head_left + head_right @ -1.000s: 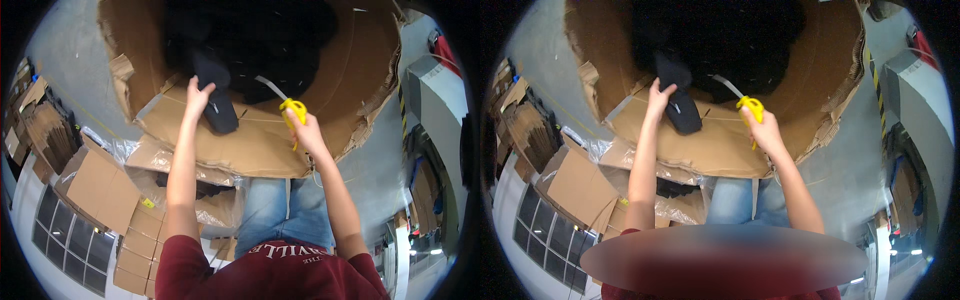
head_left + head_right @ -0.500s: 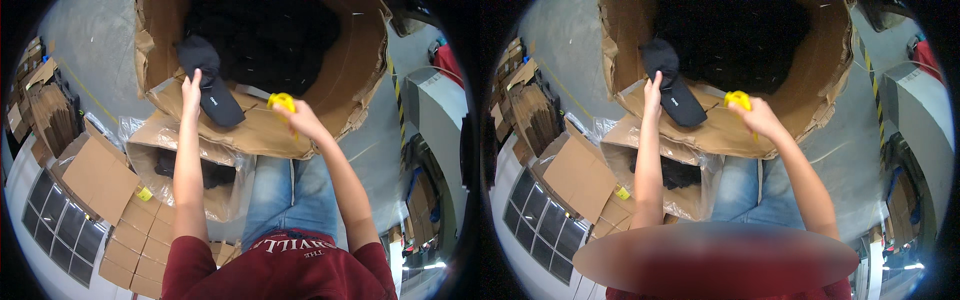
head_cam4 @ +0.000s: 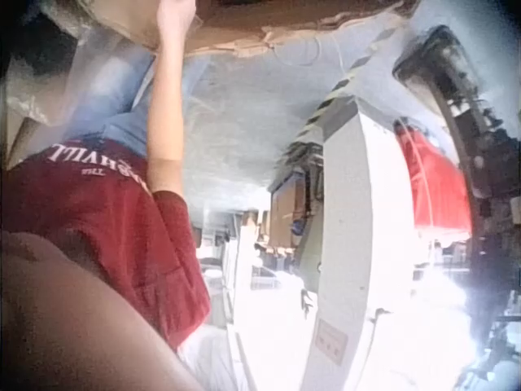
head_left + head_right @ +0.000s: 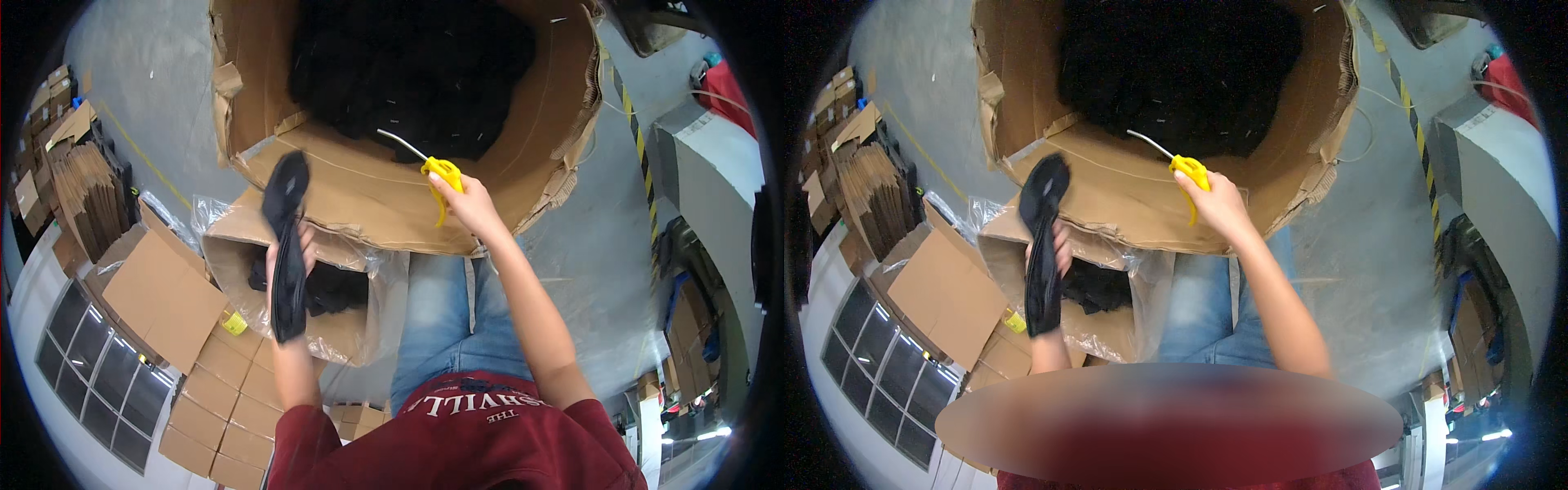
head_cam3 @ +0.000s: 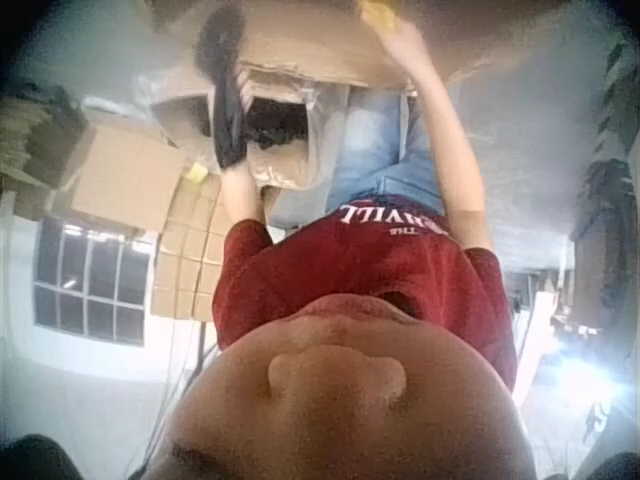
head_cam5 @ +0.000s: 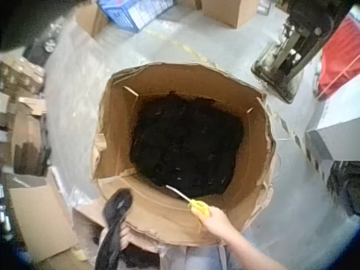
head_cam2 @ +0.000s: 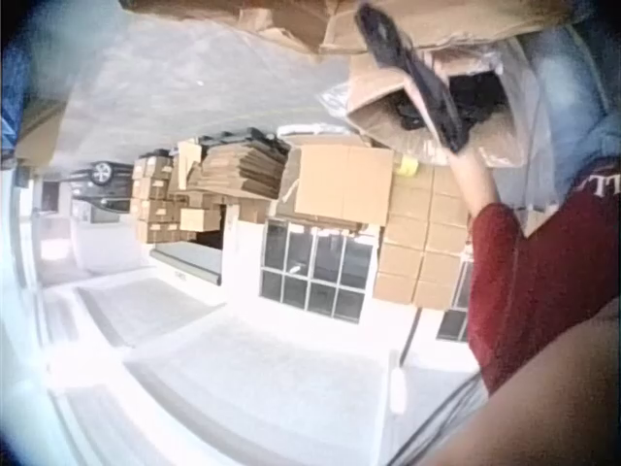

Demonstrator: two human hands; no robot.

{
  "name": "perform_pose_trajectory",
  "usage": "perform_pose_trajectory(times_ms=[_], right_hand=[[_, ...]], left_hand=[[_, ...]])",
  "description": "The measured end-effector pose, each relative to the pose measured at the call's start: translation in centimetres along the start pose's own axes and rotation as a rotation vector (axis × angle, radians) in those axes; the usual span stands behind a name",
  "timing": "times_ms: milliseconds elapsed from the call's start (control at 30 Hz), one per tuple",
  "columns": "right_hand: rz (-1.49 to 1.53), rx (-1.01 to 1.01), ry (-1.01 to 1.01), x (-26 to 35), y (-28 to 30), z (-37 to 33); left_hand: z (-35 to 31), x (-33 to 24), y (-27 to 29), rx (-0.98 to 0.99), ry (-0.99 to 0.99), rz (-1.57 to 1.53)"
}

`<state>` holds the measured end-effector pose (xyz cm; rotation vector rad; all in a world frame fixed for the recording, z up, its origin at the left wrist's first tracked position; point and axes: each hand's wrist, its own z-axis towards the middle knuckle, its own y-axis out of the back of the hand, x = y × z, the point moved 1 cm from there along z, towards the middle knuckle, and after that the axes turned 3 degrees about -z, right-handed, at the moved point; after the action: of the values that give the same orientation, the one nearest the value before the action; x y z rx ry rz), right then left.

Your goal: The person is sorting black items from a large cardboard container into a smaller one, using an air blow gun.

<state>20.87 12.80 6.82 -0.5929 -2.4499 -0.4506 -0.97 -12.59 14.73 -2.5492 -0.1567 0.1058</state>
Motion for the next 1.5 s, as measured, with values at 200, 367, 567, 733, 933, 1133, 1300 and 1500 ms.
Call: perform_pose_trajectory(times_ms=[200,367,567,733,933,1133,1300,1500], right_hand=[[0.098,0.243,-0.23,3.6,1.6,-1.2],[0.169,0.214,-0.32,0.5,1.6,-0.3],[0.458,0.059,-0.344,-1.7,1.4,0.5],[0.626,-0.081,-0.36,-2.9,1.6,1.7],[0.74,-0.121,-0.301,-3.3,3.1,2.1],[0.747,-0.22,-0.124,-2.9,0.8,2.5],[0.804,-0.34,-0.02,-4.7,-0.5,2.4],[0.901,-0.336,-0.023,-2.5,0.5,2.3]], left_hand=[[-18.5,-5.3,7.2,-1.164,-0.226,1.296],[-7.0,-2.8,-5.7,-0.946,-1.003,1.791],[18.8,2.1,-9.2,-0.069,-0.65,1.944],[37.6,3.8,-3.9,0.207,-0.217,3.29],[46.6,6.3,4.4,0.513,0.071,3.479],[51.4,2.9,9.9,0.923,0.031,3.242],[53.6,-4.3,17.2,1.08,-0.097,3.135],[54.0,-6.6,17.3,0.925,-0.21,3.112]])
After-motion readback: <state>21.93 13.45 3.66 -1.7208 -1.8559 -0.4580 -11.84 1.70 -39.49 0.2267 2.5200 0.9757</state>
